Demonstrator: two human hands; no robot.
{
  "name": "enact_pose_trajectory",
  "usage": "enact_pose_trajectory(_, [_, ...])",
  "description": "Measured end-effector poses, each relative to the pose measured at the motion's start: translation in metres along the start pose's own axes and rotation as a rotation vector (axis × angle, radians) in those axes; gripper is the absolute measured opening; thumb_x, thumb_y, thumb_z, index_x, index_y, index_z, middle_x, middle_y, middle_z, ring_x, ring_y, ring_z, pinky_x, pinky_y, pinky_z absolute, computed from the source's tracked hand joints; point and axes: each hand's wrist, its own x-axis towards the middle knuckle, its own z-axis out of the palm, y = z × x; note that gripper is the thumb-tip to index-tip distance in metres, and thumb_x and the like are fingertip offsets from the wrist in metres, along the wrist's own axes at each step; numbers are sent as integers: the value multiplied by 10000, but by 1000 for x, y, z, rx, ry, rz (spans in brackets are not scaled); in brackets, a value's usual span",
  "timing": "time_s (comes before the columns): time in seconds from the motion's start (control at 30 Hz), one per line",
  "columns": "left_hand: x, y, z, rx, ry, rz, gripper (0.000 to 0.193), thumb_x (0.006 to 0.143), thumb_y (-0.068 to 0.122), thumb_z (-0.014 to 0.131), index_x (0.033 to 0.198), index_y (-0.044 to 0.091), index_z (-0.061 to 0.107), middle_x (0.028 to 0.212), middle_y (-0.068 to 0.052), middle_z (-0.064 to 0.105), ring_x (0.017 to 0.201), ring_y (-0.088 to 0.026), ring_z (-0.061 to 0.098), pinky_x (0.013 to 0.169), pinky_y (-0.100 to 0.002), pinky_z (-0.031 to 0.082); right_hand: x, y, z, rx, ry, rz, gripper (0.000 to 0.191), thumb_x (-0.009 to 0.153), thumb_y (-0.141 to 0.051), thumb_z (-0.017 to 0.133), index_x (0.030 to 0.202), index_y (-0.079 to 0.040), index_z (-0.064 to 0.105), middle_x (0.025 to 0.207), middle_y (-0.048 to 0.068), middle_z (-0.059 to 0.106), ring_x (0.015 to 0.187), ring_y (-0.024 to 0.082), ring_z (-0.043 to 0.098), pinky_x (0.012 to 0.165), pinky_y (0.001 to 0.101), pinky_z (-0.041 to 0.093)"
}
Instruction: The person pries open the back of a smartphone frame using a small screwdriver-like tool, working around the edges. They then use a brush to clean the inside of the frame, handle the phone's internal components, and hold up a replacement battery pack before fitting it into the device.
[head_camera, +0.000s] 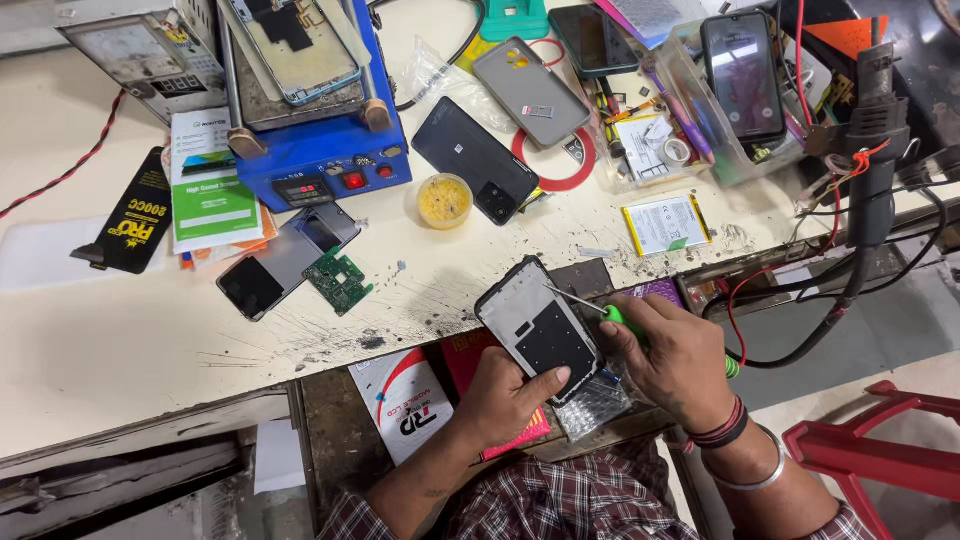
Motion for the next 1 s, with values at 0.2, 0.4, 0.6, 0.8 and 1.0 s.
enact_pose_trajectory(0.2, [-1,-1,0,-2,-32,10,234,1000,232,674,1028,6,726,808,-110,745,729,-158,715,672,-314,554,6,-2,-2,17,-2,-7,285,925,-318,693,1117,-113,741,871,81,711,715,326,694,585,408,519])
enact_pose_trajectory(0.4, [0,6,2,43,-56,1,253,989,249,681,1067,12,724,854,-111,753,776,-188,740,714,-339,572,9,-1,-1,42,36,3,241,946,-314,691,1083,-120,735,904,82,721,741,318,700,608,393,531])
enact_pose_trajectory(0.6, [-3,5,7,41,-70,26,271,942,219,715,1105,2,717,990,-145,774,933,-216,759,832,-365,583,8,17,3,-2,96,37,239,922,-287,704,1072,-104,738,937,124,728,805,354,700,662,406,545])
enact_pose_trajectory(0.8, [5,-3,0,-90,-278,-134,346,862,160,735,1167,-3,713,1036,-121,791,951,-182,726,901,-344,572,5,25,-3,422,-31,152,357,863,-247,721,1158,-48,701,872,105,748,751,172,725,684,314,558])
enact_pose_trajectory(1.0, [8,0,-12,60,-466,-403,420,833,239,744,1139,-48,726,975,-163,778,886,-205,732,856,-354,570,10,29,0,665,-259,323,366,812,-211,863,1102,-25,739,844,31,717,782,89,633,704,282,555])
